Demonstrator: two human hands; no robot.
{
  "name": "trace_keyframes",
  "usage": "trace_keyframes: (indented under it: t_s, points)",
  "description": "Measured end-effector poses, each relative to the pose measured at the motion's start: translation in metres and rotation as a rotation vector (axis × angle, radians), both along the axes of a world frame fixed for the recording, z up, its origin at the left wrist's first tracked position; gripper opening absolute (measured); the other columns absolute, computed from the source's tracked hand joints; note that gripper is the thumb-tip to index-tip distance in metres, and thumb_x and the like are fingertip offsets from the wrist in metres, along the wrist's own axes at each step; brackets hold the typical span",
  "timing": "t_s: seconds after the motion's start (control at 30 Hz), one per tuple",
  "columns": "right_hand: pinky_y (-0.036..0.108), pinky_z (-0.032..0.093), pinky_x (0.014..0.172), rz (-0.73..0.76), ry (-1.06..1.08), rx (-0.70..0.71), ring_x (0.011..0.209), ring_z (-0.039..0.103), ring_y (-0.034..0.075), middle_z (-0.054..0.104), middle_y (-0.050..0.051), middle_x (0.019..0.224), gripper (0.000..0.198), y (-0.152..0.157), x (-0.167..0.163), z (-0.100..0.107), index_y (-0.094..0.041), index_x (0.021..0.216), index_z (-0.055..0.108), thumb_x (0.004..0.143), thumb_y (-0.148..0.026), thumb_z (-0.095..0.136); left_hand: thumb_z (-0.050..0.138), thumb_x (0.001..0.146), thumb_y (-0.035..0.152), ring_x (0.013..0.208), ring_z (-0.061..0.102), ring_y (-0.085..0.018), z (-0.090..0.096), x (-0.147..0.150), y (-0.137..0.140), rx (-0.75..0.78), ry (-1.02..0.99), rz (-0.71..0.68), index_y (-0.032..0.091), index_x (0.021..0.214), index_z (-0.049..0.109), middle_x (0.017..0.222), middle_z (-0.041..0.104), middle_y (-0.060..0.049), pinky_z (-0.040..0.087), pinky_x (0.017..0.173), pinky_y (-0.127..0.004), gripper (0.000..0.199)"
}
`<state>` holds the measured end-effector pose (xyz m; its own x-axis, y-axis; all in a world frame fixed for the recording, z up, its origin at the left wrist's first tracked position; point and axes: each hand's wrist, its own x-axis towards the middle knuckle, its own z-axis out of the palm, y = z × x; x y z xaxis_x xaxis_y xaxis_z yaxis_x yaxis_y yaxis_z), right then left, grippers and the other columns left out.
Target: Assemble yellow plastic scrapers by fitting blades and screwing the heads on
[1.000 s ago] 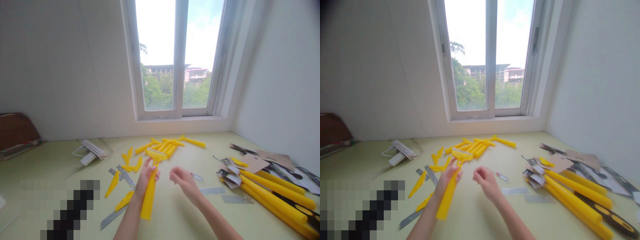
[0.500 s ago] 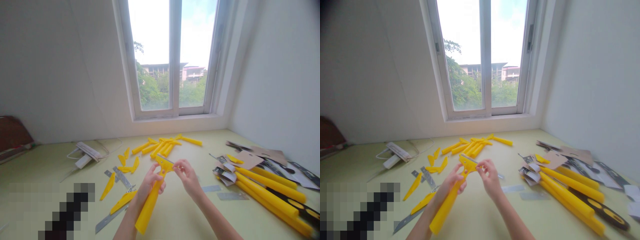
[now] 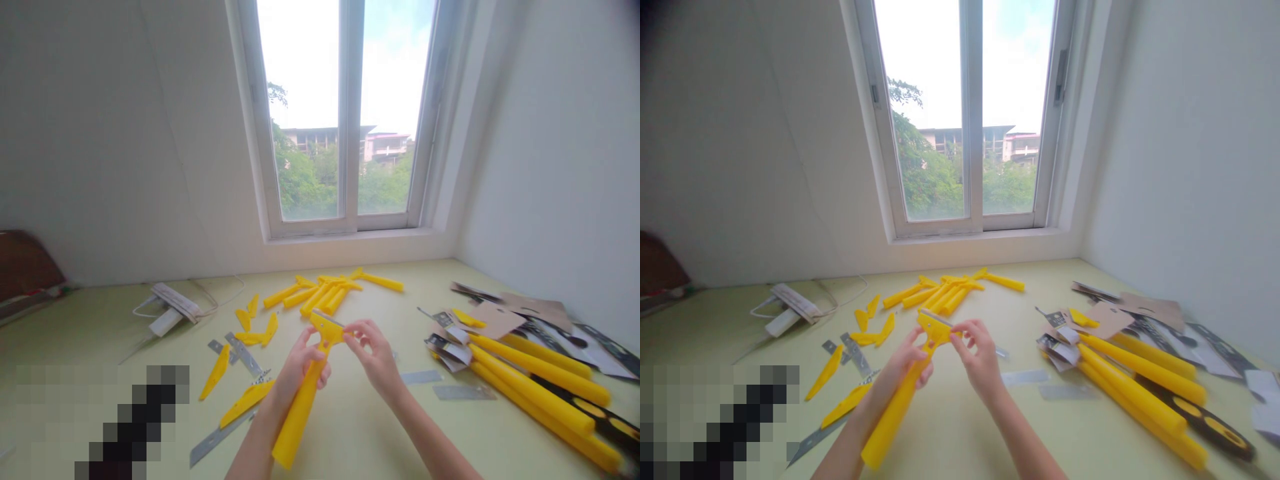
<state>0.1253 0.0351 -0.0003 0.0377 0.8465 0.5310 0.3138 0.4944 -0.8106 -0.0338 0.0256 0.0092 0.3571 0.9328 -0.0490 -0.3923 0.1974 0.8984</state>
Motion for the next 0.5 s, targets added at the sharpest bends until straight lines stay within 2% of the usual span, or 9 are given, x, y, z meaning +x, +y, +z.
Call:
trace_keyframes:
  t_s: [0.13, 0.23, 0.33, 0.5]
  points:
    - [0.028, 0.044, 0.066, -0.087, -0.101, -0.045, 0.081, 0.054, 0.018, 0.057, 0.006, 0.089, 0.021, 0.005, 0.013, -0.001, -0.02, 0.085, 0.062, 0.079, -0.031, 0.045, 0.046, 0.059, 0.017, 0.036, 0.046, -0.005, -0.004, -0.003, 0.008, -0.024, 0.015, 0.042, 0.025, 0.1, 0.028, 0.077, 0.048, 0.004, 0.027, 0.033, -0.017, 0.045]
    - [0.033, 0.039, 0.074, -0.25, -0.404, -0.131, 0.087, 0.052, 0.021, 0.058, 0.006, 0.089, 0.017, 0.01, 0.029, -0.007, -0.02, 0.083, 0.062, 0.072, -0.022, 0.051, 0.046, 0.058, 0.018, 0.035, 0.046, -0.005, -0.004, -0.007, 0.011, -0.041, 0.013, 0.053, 0.025, 0.1, 0.027, 0.077, 0.048, 0.004, 0.027, 0.033, -0.017, 0.046]
    - [0.036, 0.036, 0.07, -0.407, -0.671, -0.276, 0.085, 0.05, 0.026, 0.058, 0.008, 0.087, 0.018, 0.013, 0.043, -0.018, -0.02, 0.082, 0.062, 0.065, -0.021, 0.055, 0.046, 0.059, 0.018, 0.036, 0.046, -0.005, -0.001, -0.007, 0.008, -0.036, 0.012, 0.085, 0.025, 0.1, 0.028, 0.077, 0.049, 0.004, 0.027, 0.034, -0.017, 0.046]
    - [0.033, 0.034, 0.064, -0.447, -0.707, -0.281, 0.081, 0.051, 0.025, 0.059, 0.01, 0.078, 0.006, 0.02, 0.056, -0.027, -0.018, 0.064, 0.057, 0.068, -0.022, 0.055, 0.047, 0.062, 0.02, 0.038, 0.046, -0.005, 0.004, -0.007, 0.003, 0.03, 0.021, 0.17, 0.024, 0.1, 0.03, 0.072, 0.05, 0.005, 0.028, 0.037, -0.017, 0.042]
